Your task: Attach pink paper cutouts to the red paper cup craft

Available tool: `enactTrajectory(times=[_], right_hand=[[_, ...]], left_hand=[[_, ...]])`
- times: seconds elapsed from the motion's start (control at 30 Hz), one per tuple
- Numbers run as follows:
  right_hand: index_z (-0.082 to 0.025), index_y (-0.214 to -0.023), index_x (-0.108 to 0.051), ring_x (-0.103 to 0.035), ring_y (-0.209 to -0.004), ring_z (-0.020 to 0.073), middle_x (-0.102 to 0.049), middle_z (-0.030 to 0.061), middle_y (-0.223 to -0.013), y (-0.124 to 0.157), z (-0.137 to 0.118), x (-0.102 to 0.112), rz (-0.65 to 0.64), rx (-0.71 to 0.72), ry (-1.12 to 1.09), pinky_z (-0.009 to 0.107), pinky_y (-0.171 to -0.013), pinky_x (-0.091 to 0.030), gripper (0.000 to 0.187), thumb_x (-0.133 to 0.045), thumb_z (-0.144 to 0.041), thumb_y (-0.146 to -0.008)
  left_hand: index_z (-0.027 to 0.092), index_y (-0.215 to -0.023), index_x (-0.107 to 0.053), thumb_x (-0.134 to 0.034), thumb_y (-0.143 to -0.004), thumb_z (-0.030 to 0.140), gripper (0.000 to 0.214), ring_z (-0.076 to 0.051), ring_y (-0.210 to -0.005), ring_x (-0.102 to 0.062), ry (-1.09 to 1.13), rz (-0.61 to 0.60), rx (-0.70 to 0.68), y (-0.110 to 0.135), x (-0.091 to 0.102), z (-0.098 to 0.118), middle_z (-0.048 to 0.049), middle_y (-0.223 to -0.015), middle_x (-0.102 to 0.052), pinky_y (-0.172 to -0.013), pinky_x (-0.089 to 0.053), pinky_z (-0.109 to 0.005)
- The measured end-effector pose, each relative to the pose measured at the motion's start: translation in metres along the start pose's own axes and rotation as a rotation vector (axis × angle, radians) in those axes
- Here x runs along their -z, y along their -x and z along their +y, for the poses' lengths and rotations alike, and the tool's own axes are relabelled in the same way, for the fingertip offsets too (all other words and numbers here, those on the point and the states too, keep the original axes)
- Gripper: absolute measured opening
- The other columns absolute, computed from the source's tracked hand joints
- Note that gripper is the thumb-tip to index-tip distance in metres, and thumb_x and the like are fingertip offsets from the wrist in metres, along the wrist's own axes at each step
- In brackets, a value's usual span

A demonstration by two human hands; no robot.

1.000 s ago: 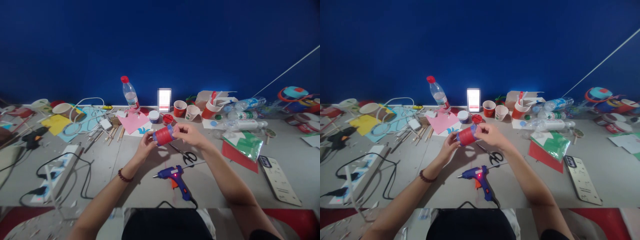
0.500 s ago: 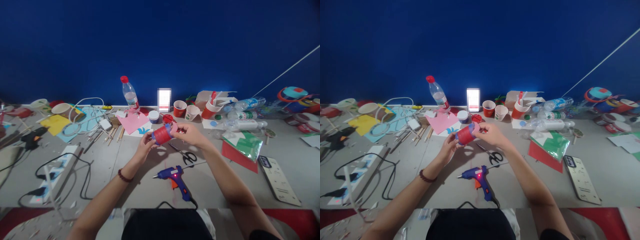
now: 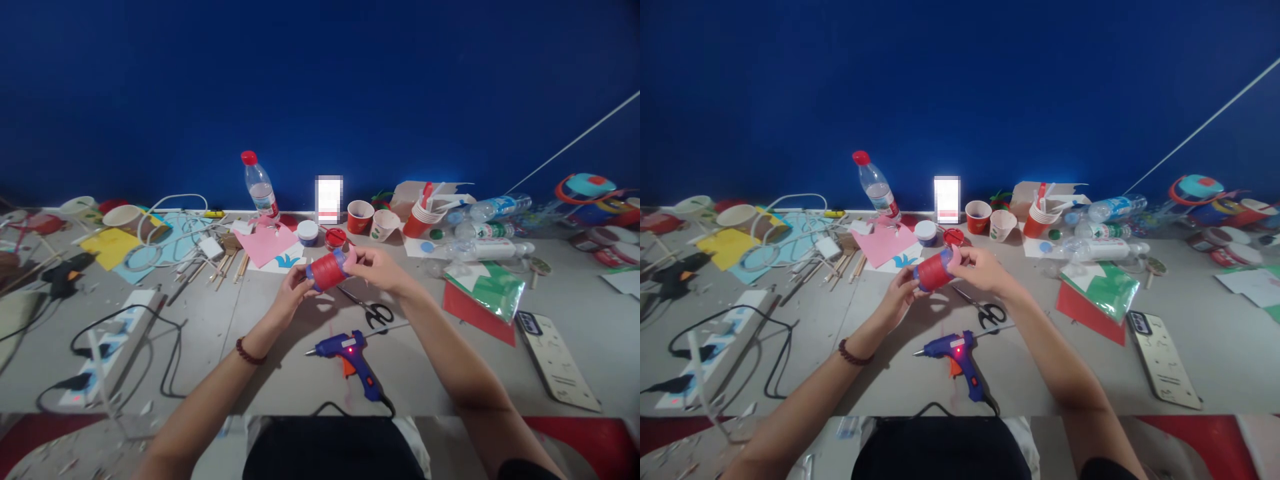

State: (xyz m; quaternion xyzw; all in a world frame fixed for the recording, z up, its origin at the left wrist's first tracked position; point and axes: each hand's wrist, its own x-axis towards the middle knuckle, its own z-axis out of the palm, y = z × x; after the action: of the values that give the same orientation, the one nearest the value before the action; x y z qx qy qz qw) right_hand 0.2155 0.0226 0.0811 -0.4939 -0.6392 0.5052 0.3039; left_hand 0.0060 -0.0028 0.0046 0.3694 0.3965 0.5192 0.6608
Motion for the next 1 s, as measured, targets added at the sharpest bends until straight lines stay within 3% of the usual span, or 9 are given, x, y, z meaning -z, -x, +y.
enactTrajectory(times=[0.23,0.4,0.53,0.73,1.0], right_hand=[[-0.019,-0.063,-0.054,-0.043,-0.059,0.0103,-0.047,-0.0032,-0.064,0.0004,-0.0026,-0.0010,-0.025,0.007,-0.089,0.024,-0.053,-0.036,0.019,-0.065,-0.032,-0.071],[-0.019,-0.073,-0.062,-0.042,-0.058,0.0108,-0.048,-0.0026,-0.063,0.0006,-0.0024,-0.0012,0.046,-0.027,-0.076,0.024,-0.051,-0.036,0.017,-0.067,-0.035,-0.073],[-0.017,-0.076,-0.064,-0.042,-0.059,0.0108,-0.050,-0.0019,-0.065,0.0004,-0.0004,-0.0011,0.068,-0.030,-0.094,0.024,-0.050,-0.035,0.024,-0.068,-0.041,-0.076],[-0.017,-0.087,-0.067,-0.046,-0.062,0.0115,-0.058,0.0008,-0.073,0.0003,-0.0007,0.0013,0.007,-0.035,-0.064,0.026,-0.053,-0.038,0.027,-0.069,-0.042,-0.078],[-0.016,-0.079,-0.066,-0.050,-0.063,0.0123,-0.059,0.0008,-0.071,-0.0018,-0.0007,-0.0010,0.027,-0.046,-0.059,0.026,-0.054,-0.040,0.023,-0.069,-0.039,-0.075]], left_hand=[[0.021,-0.100,-0.059,-0.078,-0.069,0.035,0.039,-0.016,-0.086,-0.062,-0.012,-0.008,-0.009,-0.0013,0.0045,-0.0061,-0.0015,-0.099,-0.060,-0.072,-0.057,-0.029],[0.024,-0.107,-0.057,-0.084,-0.063,0.032,0.052,-0.017,-0.091,-0.062,0.027,-0.059,-0.047,-0.0007,0.0039,-0.0048,-0.0024,-0.109,-0.061,-0.077,-0.057,-0.030],[0.021,-0.103,-0.059,-0.082,-0.069,0.034,0.043,-0.016,-0.084,-0.064,-0.010,-0.098,-0.072,-0.0004,0.0029,-0.0025,-0.0032,-0.103,-0.064,-0.077,-0.057,-0.032],[0.019,-0.099,-0.060,-0.081,-0.068,0.039,0.042,-0.017,-0.081,-0.065,-0.018,-0.054,-0.041,-0.0006,0.0025,-0.0002,-0.0037,-0.099,-0.064,-0.073,-0.058,-0.033],[0.019,-0.100,-0.060,-0.080,-0.069,0.040,0.043,-0.017,-0.080,-0.064,-0.069,-0.051,-0.012,-0.0009,0.0032,0.0018,-0.0032,-0.097,-0.063,-0.069,-0.058,-0.032]])
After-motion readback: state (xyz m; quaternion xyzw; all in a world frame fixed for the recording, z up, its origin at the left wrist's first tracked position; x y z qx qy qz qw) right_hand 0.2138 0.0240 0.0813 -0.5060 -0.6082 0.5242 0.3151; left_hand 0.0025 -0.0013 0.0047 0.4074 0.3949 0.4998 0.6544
